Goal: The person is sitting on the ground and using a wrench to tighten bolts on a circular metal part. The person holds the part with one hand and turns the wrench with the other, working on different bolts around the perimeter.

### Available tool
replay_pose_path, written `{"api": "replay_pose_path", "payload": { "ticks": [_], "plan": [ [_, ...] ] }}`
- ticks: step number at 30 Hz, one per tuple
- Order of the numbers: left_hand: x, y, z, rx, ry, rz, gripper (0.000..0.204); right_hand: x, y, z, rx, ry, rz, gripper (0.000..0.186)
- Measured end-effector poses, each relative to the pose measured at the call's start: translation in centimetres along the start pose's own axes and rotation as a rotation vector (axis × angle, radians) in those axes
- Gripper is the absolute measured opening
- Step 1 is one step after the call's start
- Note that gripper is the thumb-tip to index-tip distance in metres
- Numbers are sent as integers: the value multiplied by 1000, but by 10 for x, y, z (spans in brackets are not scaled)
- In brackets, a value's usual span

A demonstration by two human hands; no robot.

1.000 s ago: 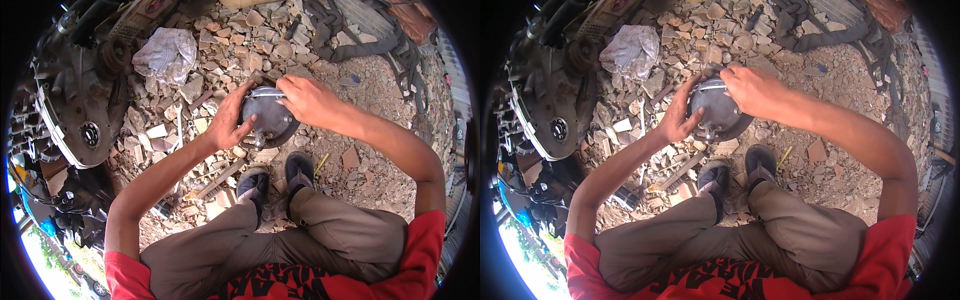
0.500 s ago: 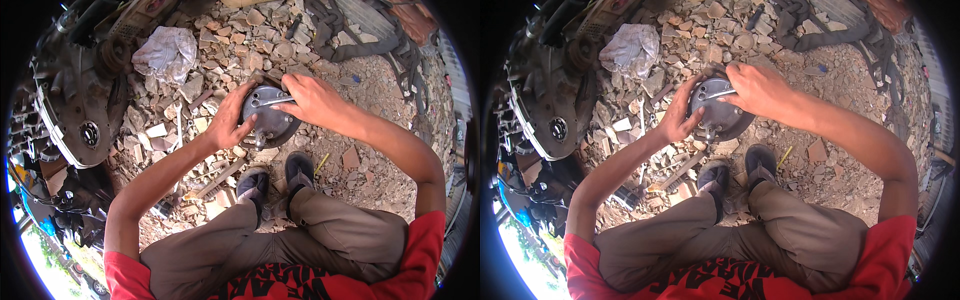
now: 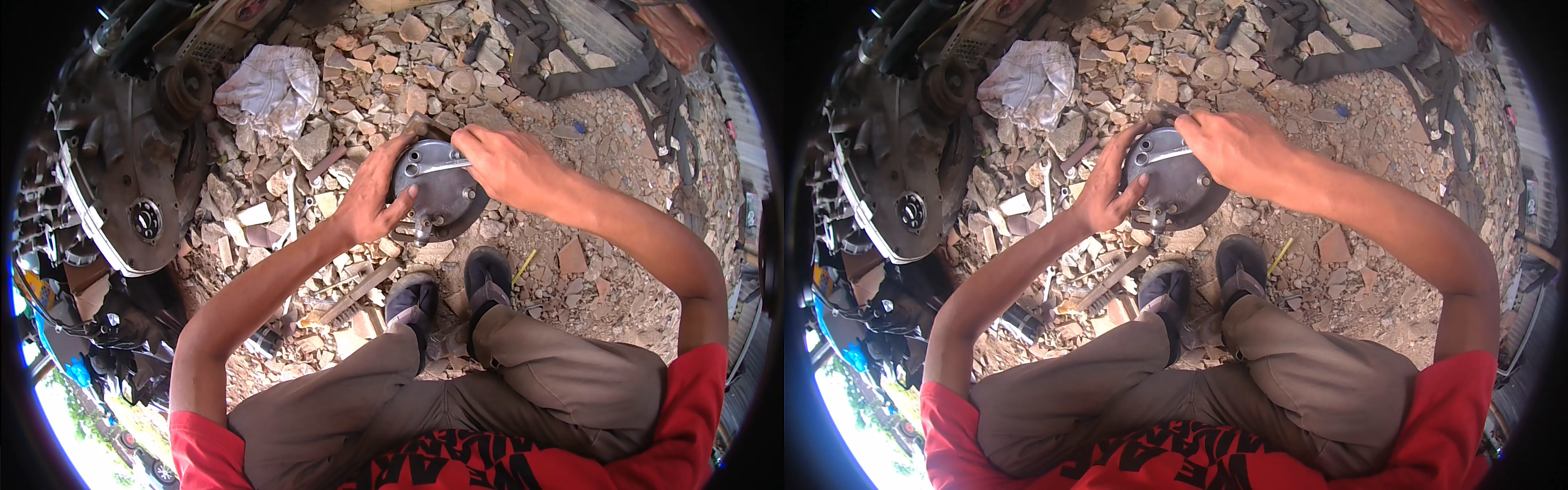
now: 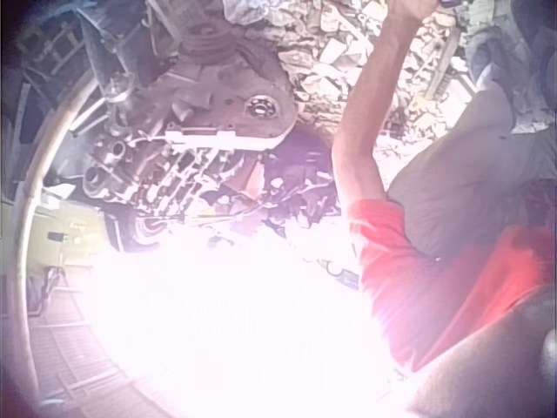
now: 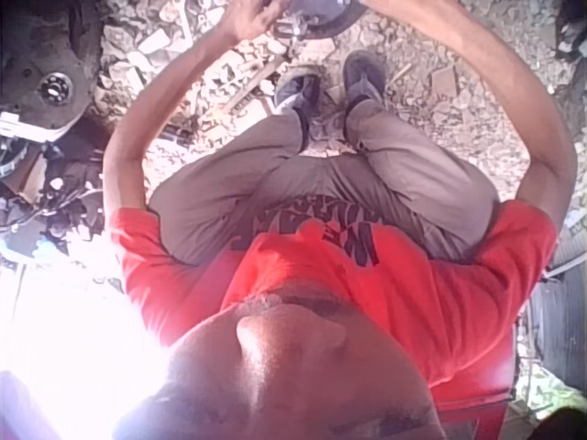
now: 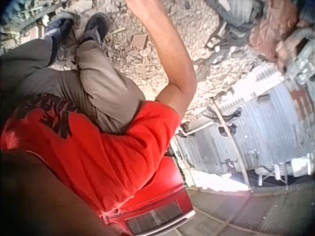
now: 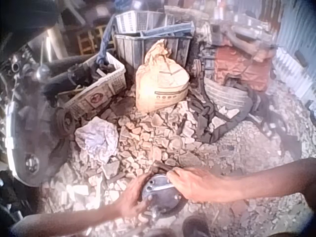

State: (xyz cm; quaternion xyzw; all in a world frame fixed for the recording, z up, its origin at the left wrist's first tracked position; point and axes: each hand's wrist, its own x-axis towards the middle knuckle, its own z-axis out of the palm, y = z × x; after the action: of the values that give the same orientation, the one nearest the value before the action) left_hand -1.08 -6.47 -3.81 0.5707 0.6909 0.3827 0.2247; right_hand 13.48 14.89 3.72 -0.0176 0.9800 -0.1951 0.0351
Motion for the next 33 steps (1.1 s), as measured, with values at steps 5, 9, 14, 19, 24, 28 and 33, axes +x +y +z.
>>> {"api": "replay_pose_path", "payload": {
  "ticks": [5,9,14,19,24,28,33],
  "plan": [
    [0,0,0,11,8,7,71,-5,-1,5,27,126,-67,29],
    [0,1,-1,1,3,5,70,-1,2,-1,-18,-2,-35,30],
    [1,2,0,-5,5,16,69,-2,13,10,-75,111,-233,31],
    [0,1,-1,29,5,15,68,-2,8,2,-18,1,-17,27],
    [1,0,2,26,3,23,67,-6,17,7,-13,85,-140,30],
    [-1,0,0,36,8,17,67,-7,13,5,40,39,-58,31],
    [1,2,-1,32,6,25,66,-3,16,2,25,15,-117,29]
  ]
}}
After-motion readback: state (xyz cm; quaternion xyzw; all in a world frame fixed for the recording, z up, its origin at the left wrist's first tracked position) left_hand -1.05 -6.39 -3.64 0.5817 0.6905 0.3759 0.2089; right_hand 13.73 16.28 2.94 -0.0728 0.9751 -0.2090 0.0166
